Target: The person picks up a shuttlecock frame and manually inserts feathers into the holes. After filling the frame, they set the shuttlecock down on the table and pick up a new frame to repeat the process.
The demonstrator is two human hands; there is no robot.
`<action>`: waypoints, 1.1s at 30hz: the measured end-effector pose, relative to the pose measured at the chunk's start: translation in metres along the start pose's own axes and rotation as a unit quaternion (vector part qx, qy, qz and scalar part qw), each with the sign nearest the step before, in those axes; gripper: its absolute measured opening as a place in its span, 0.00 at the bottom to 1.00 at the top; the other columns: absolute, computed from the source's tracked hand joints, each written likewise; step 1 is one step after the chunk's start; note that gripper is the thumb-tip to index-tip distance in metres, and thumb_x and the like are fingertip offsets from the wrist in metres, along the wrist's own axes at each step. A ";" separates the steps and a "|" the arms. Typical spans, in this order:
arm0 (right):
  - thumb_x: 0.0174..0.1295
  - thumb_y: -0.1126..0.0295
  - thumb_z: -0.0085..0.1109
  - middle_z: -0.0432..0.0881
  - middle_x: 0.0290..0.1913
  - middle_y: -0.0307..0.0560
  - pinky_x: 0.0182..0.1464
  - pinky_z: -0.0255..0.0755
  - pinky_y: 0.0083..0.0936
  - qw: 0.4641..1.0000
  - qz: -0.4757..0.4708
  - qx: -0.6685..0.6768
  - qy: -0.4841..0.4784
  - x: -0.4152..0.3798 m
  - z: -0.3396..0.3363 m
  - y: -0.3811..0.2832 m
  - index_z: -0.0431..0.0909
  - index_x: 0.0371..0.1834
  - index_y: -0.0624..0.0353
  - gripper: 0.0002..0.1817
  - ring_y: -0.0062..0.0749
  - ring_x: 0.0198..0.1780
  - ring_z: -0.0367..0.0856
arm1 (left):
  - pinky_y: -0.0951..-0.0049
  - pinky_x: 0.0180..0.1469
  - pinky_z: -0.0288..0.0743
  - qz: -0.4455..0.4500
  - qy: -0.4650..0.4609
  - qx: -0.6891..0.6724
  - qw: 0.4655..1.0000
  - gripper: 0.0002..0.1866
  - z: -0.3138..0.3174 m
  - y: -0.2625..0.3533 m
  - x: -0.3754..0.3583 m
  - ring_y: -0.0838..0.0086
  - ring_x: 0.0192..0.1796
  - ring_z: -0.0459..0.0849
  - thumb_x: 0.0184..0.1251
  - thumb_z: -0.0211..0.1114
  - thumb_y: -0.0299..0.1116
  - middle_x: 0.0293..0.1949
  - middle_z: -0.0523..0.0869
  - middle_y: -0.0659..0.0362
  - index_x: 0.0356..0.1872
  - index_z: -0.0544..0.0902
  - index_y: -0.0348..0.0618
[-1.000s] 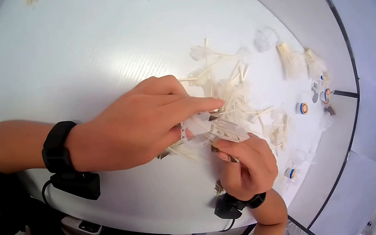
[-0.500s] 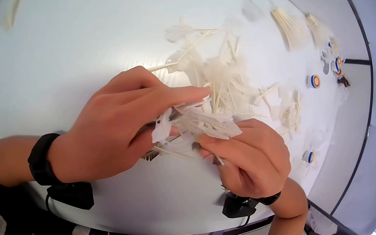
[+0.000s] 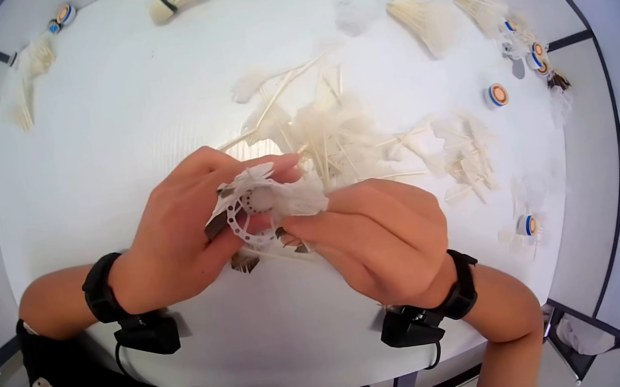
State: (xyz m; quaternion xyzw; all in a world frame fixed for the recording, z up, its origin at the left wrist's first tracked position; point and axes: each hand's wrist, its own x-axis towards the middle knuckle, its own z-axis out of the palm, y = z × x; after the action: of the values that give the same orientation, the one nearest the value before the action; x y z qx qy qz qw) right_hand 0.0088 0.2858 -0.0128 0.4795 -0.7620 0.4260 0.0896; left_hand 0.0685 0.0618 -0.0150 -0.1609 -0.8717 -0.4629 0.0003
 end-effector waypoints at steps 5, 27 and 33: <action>0.47 0.82 0.70 0.83 0.29 0.44 0.27 0.73 0.25 0.998 0.022 0.054 0.039 0.001 -0.001 0.002 0.86 0.40 0.62 0.14 0.36 0.26 0.82 | 0.68 0.50 0.77 -0.050 -0.045 -0.020 0.998 0.23 -0.007 0.003 -0.003 0.61 0.47 0.81 0.63 0.67 0.20 0.57 0.80 0.52 0.61 0.79 0.39; 0.52 0.79 0.70 0.80 0.51 0.46 0.61 0.70 0.45 0.976 0.145 -0.157 0.028 0.004 0.007 0.002 0.83 0.38 0.56 0.11 0.58 0.66 0.70 | 0.60 0.52 0.71 -0.023 0.024 -0.022 0.999 0.17 -0.002 0.002 -0.005 0.54 0.49 0.75 0.64 0.69 0.27 0.45 0.77 0.48 0.51 0.76 0.36; 0.51 0.81 0.70 0.78 0.49 0.47 0.58 0.71 0.44 0.979 0.130 -0.138 0.069 0.004 0.007 0.003 0.79 0.37 0.56 0.13 0.56 0.60 0.74 | 0.64 0.49 0.71 -0.046 0.014 -0.034 0.998 0.18 -0.004 0.005 -0.003 0.60 0.45 0.74 0.63 0.73 0.31 0.43 0.77 0.53 0.51 0.78 0.38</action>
State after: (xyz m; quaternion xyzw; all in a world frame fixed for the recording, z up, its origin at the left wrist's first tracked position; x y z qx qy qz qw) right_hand 0.0058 0.2789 -0.0167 0.3287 -0.8613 0.3567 0.1512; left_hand 0.0726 0.0607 -0.0093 -0.1146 -0.8616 -0.4942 -0.0144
